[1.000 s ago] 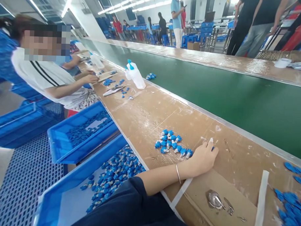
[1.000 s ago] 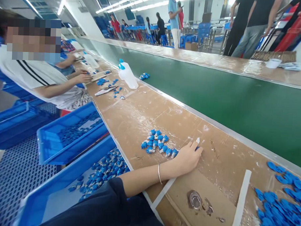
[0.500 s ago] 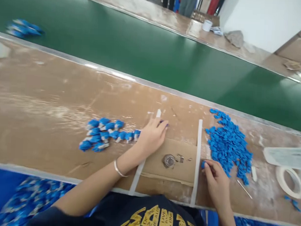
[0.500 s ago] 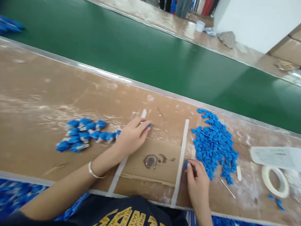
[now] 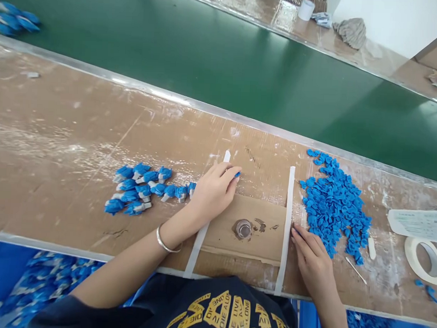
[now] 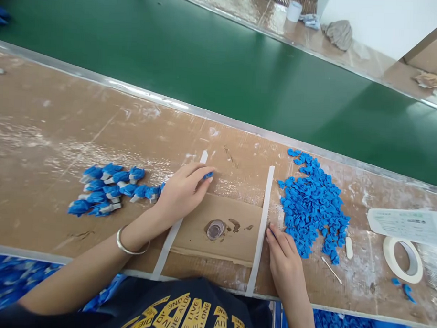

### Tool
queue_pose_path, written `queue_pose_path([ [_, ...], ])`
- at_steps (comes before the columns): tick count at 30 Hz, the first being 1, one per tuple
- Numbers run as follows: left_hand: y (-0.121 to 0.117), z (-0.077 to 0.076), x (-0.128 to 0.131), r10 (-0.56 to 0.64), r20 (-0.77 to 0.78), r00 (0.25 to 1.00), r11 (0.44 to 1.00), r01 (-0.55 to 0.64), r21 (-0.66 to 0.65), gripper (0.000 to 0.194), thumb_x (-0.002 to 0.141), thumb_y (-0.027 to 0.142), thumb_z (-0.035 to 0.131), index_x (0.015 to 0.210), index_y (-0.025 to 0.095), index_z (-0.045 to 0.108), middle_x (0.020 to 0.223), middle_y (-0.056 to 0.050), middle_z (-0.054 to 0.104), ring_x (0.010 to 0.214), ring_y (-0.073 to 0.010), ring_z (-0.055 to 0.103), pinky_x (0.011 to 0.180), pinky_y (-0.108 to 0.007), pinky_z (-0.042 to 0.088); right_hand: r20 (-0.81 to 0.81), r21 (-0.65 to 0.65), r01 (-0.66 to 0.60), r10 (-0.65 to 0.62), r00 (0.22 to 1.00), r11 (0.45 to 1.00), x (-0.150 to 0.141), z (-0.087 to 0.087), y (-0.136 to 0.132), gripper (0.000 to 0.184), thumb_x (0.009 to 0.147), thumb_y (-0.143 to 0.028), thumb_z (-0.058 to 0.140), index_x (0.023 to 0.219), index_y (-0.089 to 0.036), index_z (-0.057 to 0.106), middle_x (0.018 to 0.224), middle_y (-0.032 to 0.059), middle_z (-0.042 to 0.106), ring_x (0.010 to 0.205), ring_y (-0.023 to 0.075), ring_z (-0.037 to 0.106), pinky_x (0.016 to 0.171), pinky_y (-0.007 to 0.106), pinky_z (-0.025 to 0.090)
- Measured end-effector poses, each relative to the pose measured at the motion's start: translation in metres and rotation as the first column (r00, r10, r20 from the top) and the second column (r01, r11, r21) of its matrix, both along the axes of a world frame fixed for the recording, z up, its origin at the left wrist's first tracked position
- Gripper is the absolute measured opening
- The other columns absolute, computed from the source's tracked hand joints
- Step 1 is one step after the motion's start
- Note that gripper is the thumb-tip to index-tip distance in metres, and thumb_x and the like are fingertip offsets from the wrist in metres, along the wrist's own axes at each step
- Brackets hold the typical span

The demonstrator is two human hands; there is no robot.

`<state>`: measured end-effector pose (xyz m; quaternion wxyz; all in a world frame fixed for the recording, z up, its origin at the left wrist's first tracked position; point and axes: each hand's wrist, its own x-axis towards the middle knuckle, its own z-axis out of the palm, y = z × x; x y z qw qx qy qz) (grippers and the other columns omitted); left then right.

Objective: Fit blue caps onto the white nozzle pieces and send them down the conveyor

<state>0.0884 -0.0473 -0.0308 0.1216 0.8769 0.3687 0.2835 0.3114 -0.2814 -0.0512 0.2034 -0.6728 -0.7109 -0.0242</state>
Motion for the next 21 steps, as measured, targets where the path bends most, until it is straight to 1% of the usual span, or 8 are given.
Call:
queue_pose_path([
  [5,-0.002,0.004,0.000,-0.006,0.024,1.000,1.000,0.006,0.013,0.022,0.095,0.013,0.046,0.108,0.013,0.064,0.104,-0.013,0.069,0.094,-0.0247,0.066,0.083,-0.038,0.056,-0.011,-0.041,-0.056,0.056,0.998,0.998,0.008,0.001,-0.006,0.039,0.097,-0.005,0.043,0.130,-0.016,0.060,0.127,0.0125,0.067,0.113,0.0225,0.062,0.090,0.037,0.055],
  [7,-0.004,0.005,0.000,-0.015,0.044,0.999,1.000,0.015,-0.003,0.022,0.094,0.013,0.047,0.108,0.014,0.064,0.104,-0.013,0.070,0.095,-0.0245,0.066,0.083,-0.038,0.056,-0.013,-0.027,-0.052,0.051,0.999,0.998,0.011,0.003,-0.005,0.036,0.097,-0.007,0.045,0.126,-0.017,0.063,0.123,0.0122,0.069,0.109,0.0223,0.064,0.087,0.037,0.055],
  [9,-0.004,0.006,-0.001,-0.024,0.073,0.997,0.999,0.027,-0.044,0.022,0.094,0.012,0.048,0.109,0.014,0.064,0.105,-0.012,0.070,0.096,-0.0242,0.066,0.084,-0.039,0.056,-0.019,-0.007,-0.019,0.019,1.000,1.000,0.011,0.008,-0.003,0.030,0.096,-0.013,0.051,0.122,-0.018,0.065,0.116,0.0117,0.071,0.101,0.0225,0.066,0.083,0.037,0.056],
  [11,-0.004,0.010,-0.002,-0.031,0.113,0.993,0.994,0.042,-0.097,0.022,0.092,0.011,0.049,0.109,0.014,0.064,0.105,-0.011,0.071,0.096,-0.0235,0.067,0.085,-0.038,0.056,-0.045,0.031,0.023,-0.021,0.999,0.999,0.004,0.016,0.002,0.027,0.095,-0.017,0.058,0.121,-0.019,0.066,0.110,0.0108,0.072,0.095,0.0221,0.067,0.080,0.037,0.055],
  [14,-0.005,0.022,-0.005,-0.031,0.209,0.977,0.975,0.075,-0.207,0.023,0.091,0.009,0.051,0.108,0.015,0.064,0.102,-0.009,0.072,0.092,-0.0205,0.067,0.083,-0.036,0.056,-0.156,0.116,0.041,-0.023,0.987,0.992,-0.020,0.031,0.017,0.038,0.091,-0.014,0.064,0.128,-0.022,0.061,0.106,0.0089,0.073,0.093,0.0207,0.066,0.079,0.037,0.055],
  [17,-0.012,0.038,-0.013,0.007,0.360,0.933,0.919,0.136,-0.370,0.023,0.089,0.011,0.056,0.109,0.017,0.065,0.100,-0.006,0.073,0.086,-0.0163,0.068,0.081,-0.031,0.057,-0.291,0.146,-0.038,0.080,0.953,0.989,-0.053,0.039,0.038,0.050,0.090,-0.012,0.066,0.136,-0.026,0.055,0.106,0.0075,0.073,0.095,0.0208,0.066,0.080,0.037,0.056],
  [19,-0.019,0.044,-0.022,0.074,0.461,0.884,0.847,0.188,-0.497,0.023,0.088,0.015,0.060,0.110,0.018,0.066,0.101,-0.005,0.074,0.087,-0.0157,0.069,0.084,-0.031,0.058,-0.346,0.131,-0.108,0.147,0.927,0.986,-0.071,0.039,0.053,0.052,0.090,-0.012,0.065,0.138,-0.028,0.054,0.108,0.0072,0.074,0.096,0.0211,0.066,0.080,0.037,0.056],
  [21,-0.029,0.043,-0.032,0.181,0.545,0.819,0.761,0.234,-0.605,0.022,0.087,0.017,0.062,0.108,0.018,0.066,0.103,-0.006,0.075,0.091,-0.0168,0.070,0.088,-0.032,0.059,-0.366,0.113,-0.144,0.176,0.914,0.983,-0.081,0.037,0.064,0.050,0.090,-0.013,0.064,0.138,-0.028,0.055,0.108,0.0067,0.075,0.094,0.0213,0.066,0.080,0.038,0.057],
])
